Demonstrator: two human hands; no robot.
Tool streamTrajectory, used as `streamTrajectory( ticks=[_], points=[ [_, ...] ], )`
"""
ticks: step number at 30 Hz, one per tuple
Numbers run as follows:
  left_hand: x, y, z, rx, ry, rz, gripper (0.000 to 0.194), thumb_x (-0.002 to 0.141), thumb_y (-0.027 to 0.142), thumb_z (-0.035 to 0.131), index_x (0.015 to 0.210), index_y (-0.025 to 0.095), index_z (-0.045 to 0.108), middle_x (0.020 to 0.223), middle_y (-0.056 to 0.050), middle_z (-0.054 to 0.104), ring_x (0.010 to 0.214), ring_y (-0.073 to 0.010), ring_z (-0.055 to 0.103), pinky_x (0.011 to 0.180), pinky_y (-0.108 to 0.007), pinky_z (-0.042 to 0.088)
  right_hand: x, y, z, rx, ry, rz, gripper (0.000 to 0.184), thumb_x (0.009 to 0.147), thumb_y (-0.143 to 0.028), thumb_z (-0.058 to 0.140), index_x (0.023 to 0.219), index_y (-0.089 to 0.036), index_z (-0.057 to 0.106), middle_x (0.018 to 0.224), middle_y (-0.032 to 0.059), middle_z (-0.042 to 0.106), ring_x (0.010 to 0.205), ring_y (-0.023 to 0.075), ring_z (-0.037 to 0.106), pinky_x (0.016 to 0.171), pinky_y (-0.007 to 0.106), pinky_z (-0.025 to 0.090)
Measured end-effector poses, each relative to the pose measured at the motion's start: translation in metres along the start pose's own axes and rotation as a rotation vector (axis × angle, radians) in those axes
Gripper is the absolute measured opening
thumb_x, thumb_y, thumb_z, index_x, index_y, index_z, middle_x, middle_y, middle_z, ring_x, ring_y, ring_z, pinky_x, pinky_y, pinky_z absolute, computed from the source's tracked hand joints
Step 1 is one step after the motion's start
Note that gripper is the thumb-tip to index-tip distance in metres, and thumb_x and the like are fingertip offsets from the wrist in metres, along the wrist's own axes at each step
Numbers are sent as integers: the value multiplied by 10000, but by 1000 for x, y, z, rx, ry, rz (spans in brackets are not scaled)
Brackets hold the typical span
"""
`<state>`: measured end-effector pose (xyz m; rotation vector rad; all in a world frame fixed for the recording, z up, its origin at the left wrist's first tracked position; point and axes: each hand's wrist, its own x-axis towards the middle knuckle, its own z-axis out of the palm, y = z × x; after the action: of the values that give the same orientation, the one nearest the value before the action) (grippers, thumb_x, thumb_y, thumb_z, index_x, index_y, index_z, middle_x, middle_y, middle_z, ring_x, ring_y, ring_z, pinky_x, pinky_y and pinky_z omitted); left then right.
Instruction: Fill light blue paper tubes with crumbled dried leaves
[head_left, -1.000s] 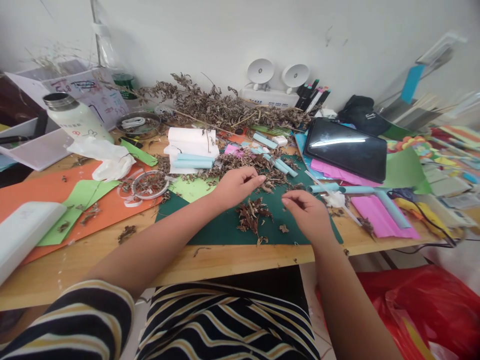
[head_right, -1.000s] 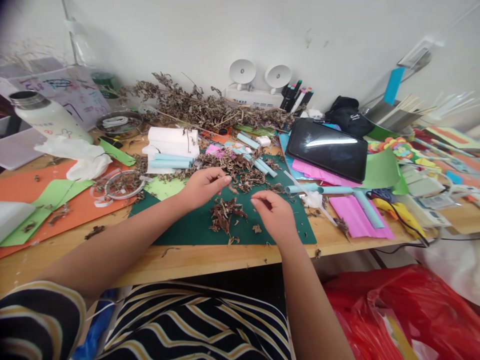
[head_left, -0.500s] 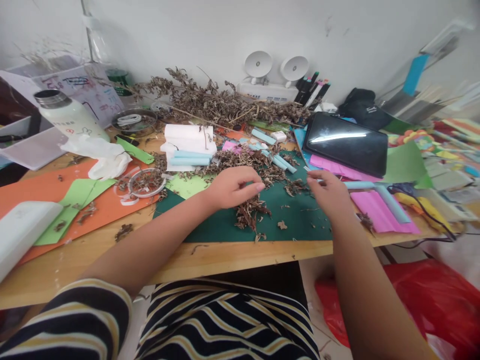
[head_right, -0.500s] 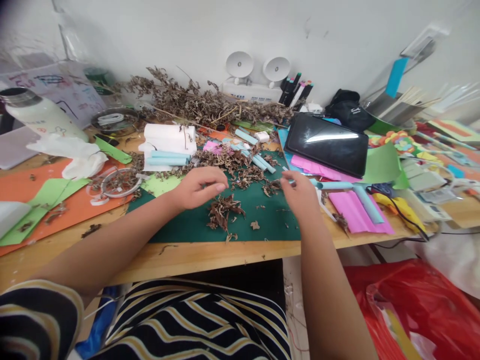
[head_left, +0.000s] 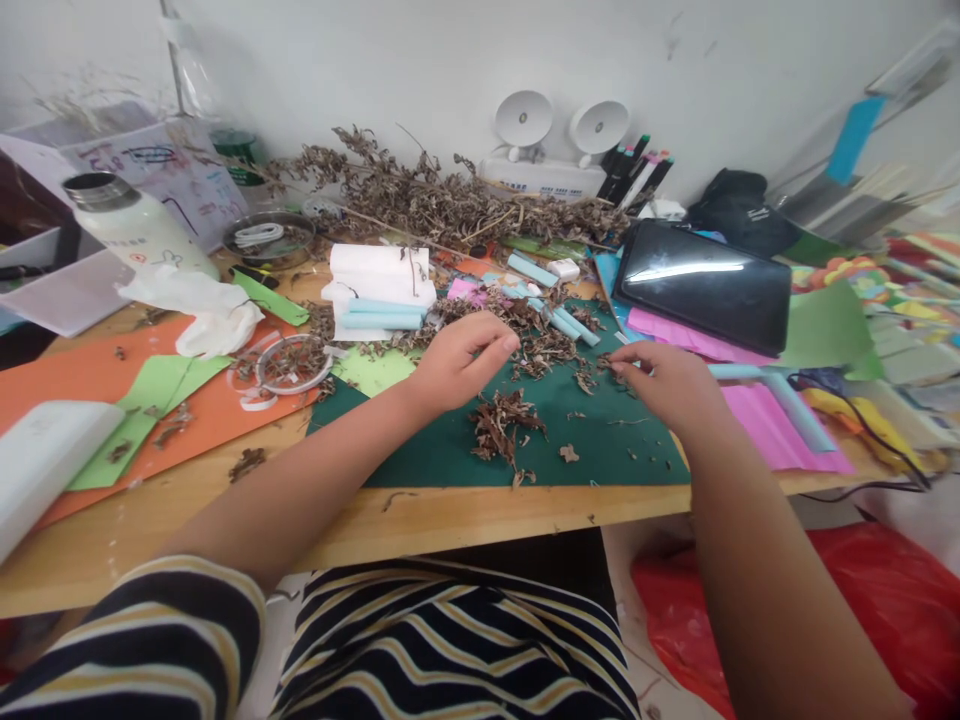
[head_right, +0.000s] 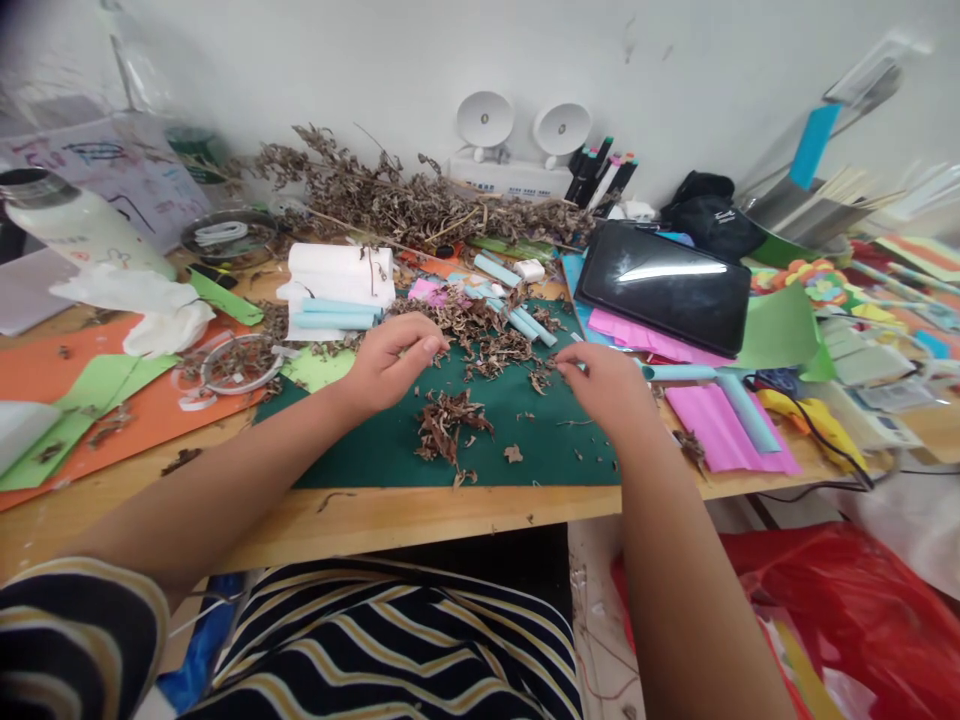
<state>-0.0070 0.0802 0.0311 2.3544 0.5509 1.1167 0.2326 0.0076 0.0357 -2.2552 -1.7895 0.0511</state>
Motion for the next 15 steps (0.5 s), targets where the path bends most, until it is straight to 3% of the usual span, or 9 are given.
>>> streamTrajectory(
  ticks=[4,8,15],
  points=[
    [2,9,4,88,-164,61,305,788,397,407,915,145,523,932,-86,564,899,-181,491,815,-313,370,-12,-26,-17,224,60,-168,180,724,-291,474,816,-240,621,813,9,646,737,171,575,672,309,423],
    [0,16,9,-50,-275,-75,491,738,477,461,1103,150,424,1120,-109,486,1030,-209,441,872,-328,347,-23,-56,-24,306,96,-333,202,751,-302,445,839,-250,620,827,5,650,747,162,586,677,300,437],
    [-5,21,17,-408,-266,-226,263,794,401,400,839,155,481,804,-29,547,739,-113,505,674,-235,409,-34,-79,-13,186,193,-411,251,797,-285,364,842,-249,609,809,10,649,744,155,573,671,288,423]
  ],
)
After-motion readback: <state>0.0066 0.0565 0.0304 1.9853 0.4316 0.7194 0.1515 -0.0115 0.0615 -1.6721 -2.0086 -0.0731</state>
